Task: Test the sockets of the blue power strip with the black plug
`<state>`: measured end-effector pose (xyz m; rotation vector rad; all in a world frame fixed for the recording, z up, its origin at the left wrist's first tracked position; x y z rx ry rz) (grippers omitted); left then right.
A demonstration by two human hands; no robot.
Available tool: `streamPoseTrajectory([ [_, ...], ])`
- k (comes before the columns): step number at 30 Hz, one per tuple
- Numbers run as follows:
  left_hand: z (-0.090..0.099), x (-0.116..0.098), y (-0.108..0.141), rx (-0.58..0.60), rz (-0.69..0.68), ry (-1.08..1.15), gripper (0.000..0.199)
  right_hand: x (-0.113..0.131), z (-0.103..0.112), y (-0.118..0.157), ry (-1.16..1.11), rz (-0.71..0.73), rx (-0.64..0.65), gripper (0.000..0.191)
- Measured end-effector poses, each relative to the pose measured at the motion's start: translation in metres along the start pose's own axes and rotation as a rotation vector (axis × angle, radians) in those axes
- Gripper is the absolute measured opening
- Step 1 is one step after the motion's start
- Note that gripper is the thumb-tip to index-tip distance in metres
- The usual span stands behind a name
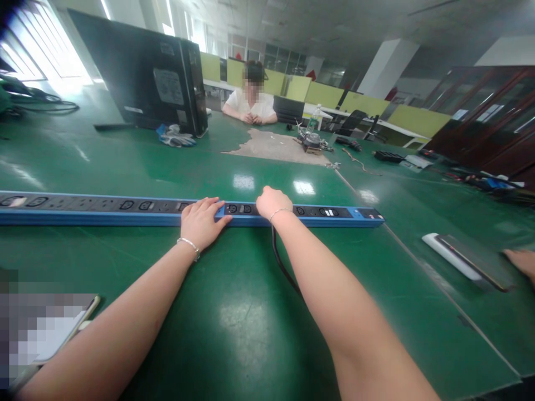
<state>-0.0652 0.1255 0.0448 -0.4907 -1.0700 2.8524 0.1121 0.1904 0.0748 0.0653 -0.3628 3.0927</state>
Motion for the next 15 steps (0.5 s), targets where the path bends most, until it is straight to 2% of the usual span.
streamPoseTrajectory([
  [8,-0.001,0.001,0.0,0.012,0.007,0.001,0.046,-0.006,-0.005,0.003,-0.017,-0.019,-0.012,0.032],
  [15,0.0,0.0,0.0,-0.016,-0.011,-0.009,0.045,0.01,-0.001,0.018,0.057,0.03,-0.091,0.029],
])
Point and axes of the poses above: each hand's wrist, its own y-axis away from the middle knuckle, its own z-axis out of the back of the hand, x = y × z, the point moved 10 cm from there along -y, towards the middle knuckle, and after that the axes turned 14 degrees about -x, right-handed, at the moved point
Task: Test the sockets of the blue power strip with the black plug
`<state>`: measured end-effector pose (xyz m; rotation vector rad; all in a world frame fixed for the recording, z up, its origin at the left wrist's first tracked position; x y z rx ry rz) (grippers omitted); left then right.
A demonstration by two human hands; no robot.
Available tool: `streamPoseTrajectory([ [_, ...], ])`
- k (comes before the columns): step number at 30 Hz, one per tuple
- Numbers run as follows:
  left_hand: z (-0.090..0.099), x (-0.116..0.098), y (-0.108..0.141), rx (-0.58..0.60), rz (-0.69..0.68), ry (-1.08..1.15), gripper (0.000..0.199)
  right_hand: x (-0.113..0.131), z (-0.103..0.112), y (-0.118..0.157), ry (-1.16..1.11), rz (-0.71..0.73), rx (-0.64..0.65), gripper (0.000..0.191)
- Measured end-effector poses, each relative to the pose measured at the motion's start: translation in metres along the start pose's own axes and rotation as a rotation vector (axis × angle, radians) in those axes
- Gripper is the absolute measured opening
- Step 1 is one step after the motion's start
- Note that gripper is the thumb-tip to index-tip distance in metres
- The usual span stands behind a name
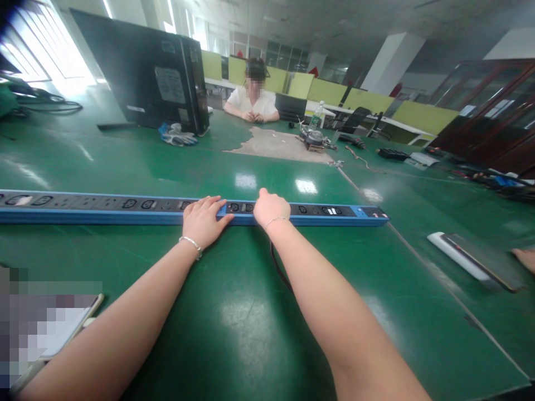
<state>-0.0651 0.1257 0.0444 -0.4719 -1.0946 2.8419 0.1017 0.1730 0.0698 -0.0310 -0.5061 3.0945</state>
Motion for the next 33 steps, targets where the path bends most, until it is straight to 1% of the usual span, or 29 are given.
streamPoseTrajectory([
  [7,-0.0001,-0.0006,0.0001,0.023,0.011,0.003,0.045,-0.0029,0.0017,0.0082,-0.001,-0.024,-0.048,0.03],
  [13,0.0,-0.0006,0.0006,0.032,0.012,0.019,0.045,-0.0031,-0.0045,0.0022,-0.018,-0.033,0.038,0.026],
  [17,-0.0007,-0.0002,0.0008,0.038,0.018,0.018,0.045,-0.0011,0.0003,0.0055,-0.002,-0.035,-0.019,0.03],
  [20,-0.0015,0.0,0.0009,0.048,0.026,0.018,0.045,-0.002,-0.0002,0.0074,-0.003,-0.051,-0.009,0.029],
  [23,-0.0004,0.0005,0.0004,0.042,0.039,0.021,0.048,-0.0032,-0.0011,0.0064,-0.021,-0.059,0.016,0.028],
  [26,0.0009,0.0014,0.0,0.037,0.053,0.013,0.052,-0.0039,0.0002,0.0065,-0.032,-0.062,0.004,0.029],
  [29,-0.0005,0.0032,0.0001,0.059,0.075,-0.003,0.056,-0.0046,-0.0011,0.008,-0.037,-0.066,0.002,0.029],
  [33,-0.0007,0.0033,-0.0005,0.061,0.077,-0.026,0.058,-0.006,-0.0034,0.0074,-0.053,-0.077,0.0,0.029],
])
Point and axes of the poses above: each hand's wrist, its own y-axis away from the middle knuckle, its own z-axis out of the back of the hand, x = y × z, the point moved 10 cm from there along -y, towards the middle knuckle, and after that the axes turned 14 degrees about -x, right-handed, at the moved point
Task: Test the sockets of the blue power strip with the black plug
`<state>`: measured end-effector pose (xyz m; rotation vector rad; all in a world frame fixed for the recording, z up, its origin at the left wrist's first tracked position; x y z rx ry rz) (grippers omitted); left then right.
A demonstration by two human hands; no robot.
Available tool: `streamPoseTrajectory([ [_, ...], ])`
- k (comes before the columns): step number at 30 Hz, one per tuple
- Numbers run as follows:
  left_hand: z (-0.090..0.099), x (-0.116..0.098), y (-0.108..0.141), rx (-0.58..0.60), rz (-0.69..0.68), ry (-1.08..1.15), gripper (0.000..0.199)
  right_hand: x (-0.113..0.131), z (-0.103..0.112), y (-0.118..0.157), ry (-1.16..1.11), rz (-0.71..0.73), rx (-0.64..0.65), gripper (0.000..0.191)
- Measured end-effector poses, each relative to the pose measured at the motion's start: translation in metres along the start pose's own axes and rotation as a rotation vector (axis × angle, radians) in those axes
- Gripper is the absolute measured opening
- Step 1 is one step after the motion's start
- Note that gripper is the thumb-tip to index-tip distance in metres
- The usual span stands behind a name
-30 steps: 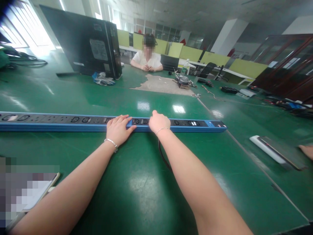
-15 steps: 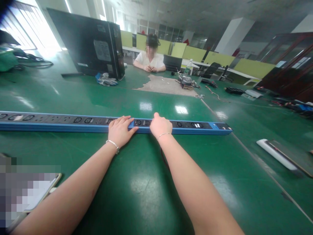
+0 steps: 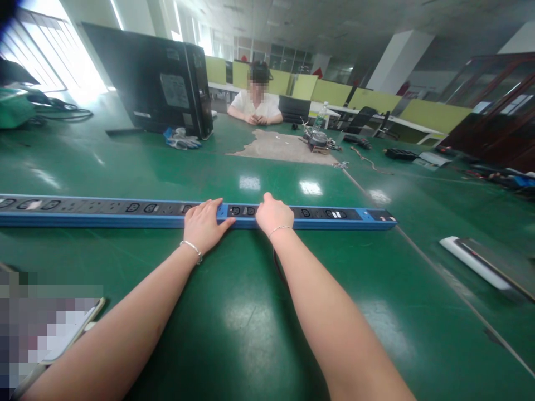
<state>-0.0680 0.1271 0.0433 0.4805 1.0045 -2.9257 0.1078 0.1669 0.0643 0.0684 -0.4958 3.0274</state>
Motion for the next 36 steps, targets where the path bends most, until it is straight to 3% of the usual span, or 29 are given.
streamPoseTrajectory([
  [4,0.002,0.001,0.0,-0.017,-0.027,0.018,0.056,0.0,-0.001,0.001,-0.006,-0.005,-0.005,0.028],
  [11,0.014,0.031,0.005,-0.081,0.057,-0.049,0.059,-0.003,0.002,0.001,-0.012,-0.022,-0.02,0.031],
  [15,0.015,0.034,0.006,-0.092,0.058,-0.056,0.056,-0.007,0.0,-0.007,-0.066,-0.012,0.037,0.026],
  [22,0.012,0.033,0.004,-0.065,0.08,-0.04,0.059,-0.012,0.002,0.0,-0.067,-0.079,-0.007,0.026],
  [24,0.011,0.034,0.004,-0.062,0.087,-0.041,0.06,-0.01,0.014,-0.002,-0.056,-0.057,-0.062,0.026],
  [27,0.009,0.034,0.002,-0.071,0.085,-0.048,0.06,-0.015,0.054,-0.017,-0.11,-0.067,-0.261,0.029],
  [29,0.007,0.033,0.001,-0.072,0.079,-0.046,0.062,-0.019,0.074,-0.029,-0.201,-0.084,-0.32,0.027],
  [33,0.005,0.033,0.0,-0.06,0.082,-0.044,0.063,0.003,0.049,-0.035,-0.379,-0.033,-0.004,0.024],
  [36,0.006,0.033,0.001,-0.057,0.083,-0.057,0.06,0.036,0.026,-0.022,-0.451,0.034,0.094,0.021],
])
Point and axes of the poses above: each hand's wrist, its own y-axis away from the middle knuckle, its own z-axis out of the back of the hand, x = y × z, the point moved 10 cm from there along -y, towards the middle knuckle, and after that the axes turned 14 degrees about -x, right-handed, at the moved point
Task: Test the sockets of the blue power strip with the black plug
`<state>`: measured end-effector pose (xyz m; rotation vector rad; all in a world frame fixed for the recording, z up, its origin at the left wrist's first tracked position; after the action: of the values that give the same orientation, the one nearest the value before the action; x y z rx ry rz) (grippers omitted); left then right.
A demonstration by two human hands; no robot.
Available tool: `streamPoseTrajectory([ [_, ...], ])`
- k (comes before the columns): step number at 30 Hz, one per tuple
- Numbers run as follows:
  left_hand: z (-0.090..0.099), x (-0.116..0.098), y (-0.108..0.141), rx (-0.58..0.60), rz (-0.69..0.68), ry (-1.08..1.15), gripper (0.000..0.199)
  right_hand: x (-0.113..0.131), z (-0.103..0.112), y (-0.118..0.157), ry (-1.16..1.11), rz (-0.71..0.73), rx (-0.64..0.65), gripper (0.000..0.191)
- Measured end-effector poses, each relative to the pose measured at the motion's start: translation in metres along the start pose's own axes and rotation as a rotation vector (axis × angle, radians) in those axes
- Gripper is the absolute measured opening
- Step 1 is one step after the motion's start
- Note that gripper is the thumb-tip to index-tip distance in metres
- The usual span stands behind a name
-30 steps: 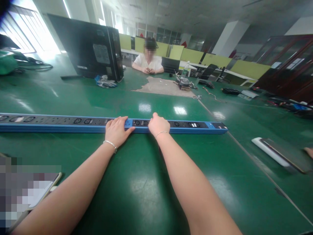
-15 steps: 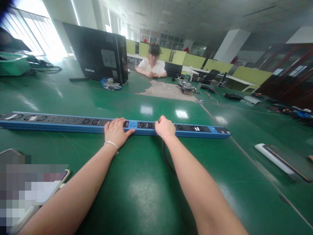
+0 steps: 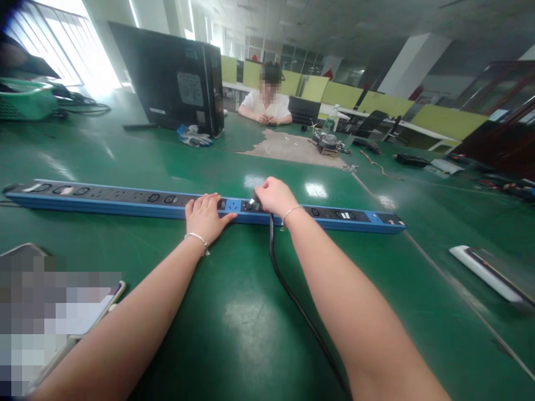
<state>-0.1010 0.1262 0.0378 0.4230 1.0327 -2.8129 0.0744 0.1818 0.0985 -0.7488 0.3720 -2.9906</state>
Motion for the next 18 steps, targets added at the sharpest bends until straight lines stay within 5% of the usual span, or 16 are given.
streamPoseTrajectory([
  [7,0.001,0.0,0.0,-0.002,-0.004,0.0,0.06,0.032,-0.05,0.005,0.012,0.083,0.005,0.021],
  [18,0.001,0.0,0.0,-0.012,0.001,0.015,0.059,0.046,-0.058,0.0,0.201,0.123,0.006,0.027],
])
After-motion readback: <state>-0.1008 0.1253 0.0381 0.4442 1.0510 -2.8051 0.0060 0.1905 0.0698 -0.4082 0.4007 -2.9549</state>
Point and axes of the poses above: each hand's wrist, its own y-axis away from the middle knuckle, its own z-axis out of the back of the hand, x = y × z, the point moved 10 cm from there along -y, towards the middle knuckle, and after that the axes turned 14 degrees about -x, right-handed, at the moved point
